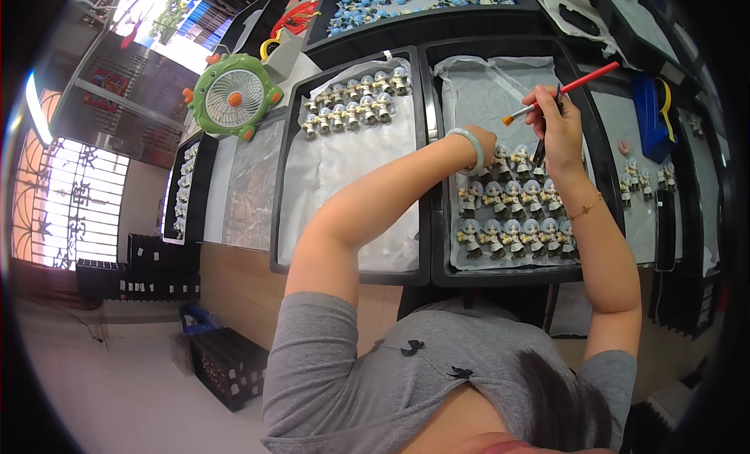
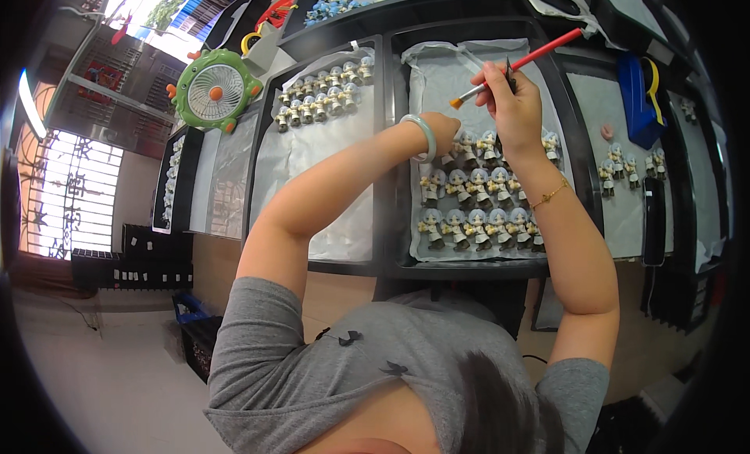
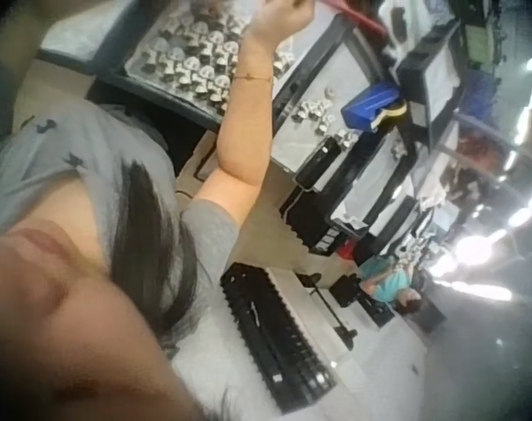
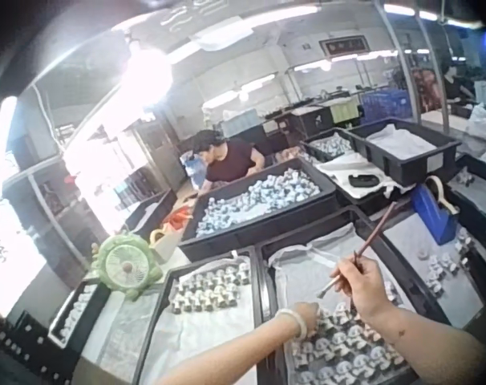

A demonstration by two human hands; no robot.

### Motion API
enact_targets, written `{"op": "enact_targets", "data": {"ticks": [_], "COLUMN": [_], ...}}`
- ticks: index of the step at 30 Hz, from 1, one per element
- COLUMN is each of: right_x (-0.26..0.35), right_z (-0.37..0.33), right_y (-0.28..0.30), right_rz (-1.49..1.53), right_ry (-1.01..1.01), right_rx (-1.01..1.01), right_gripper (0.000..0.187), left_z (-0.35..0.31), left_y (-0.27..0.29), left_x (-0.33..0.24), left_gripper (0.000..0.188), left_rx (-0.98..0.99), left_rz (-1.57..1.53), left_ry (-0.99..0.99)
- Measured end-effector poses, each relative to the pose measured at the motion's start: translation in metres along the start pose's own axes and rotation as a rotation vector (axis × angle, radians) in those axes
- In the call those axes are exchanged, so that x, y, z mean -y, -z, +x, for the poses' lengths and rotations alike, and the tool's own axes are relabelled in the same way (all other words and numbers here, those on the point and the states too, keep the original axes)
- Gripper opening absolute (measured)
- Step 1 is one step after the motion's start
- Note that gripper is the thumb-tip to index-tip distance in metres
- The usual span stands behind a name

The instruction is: The person paints small figurines with a red-handled brush in a workshop setting. They pick up each figurine from a tray, apply paint to specific details, and place the finished items into a separate tray. The process is repeated continuously throughout the clip.

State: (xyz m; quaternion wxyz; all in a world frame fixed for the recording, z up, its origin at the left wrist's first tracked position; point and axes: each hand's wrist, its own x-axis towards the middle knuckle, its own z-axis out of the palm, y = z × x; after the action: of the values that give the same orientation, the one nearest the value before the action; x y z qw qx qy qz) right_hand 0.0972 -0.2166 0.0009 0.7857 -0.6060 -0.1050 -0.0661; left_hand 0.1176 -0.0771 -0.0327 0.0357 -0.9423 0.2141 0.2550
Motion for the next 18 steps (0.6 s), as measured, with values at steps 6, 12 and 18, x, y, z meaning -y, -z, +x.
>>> {"op": "enact_targets", "data": {"ticks": [6,12,18], "right_x": [0.012,0.021,0.028], "right_z": [-0.006,-0.026,-0.039], "right_y": [-0.007,-0.014,-0.024], "right_rz": [0.048,0.033,-0.04], "right_ry": [-0.026,-0.018,-0.034], "right_rx": [-0.056,0.093,0.182], "right_gripper": [0.024,0.025,0.025], "left_z": [-0.063,-0.129,-0.155], "left_y": [0.004,-0.022,-0.034], "left_x": [0.023,0.037,0.033], "left_gripper": [0.034,0.045,0.08], "left_rx": [-0.744,-0.311,-0.463], "left_rz": [-0.351,-1.974,-1.929], "left_ry": [-0.185,-0.29,-0.497]}}
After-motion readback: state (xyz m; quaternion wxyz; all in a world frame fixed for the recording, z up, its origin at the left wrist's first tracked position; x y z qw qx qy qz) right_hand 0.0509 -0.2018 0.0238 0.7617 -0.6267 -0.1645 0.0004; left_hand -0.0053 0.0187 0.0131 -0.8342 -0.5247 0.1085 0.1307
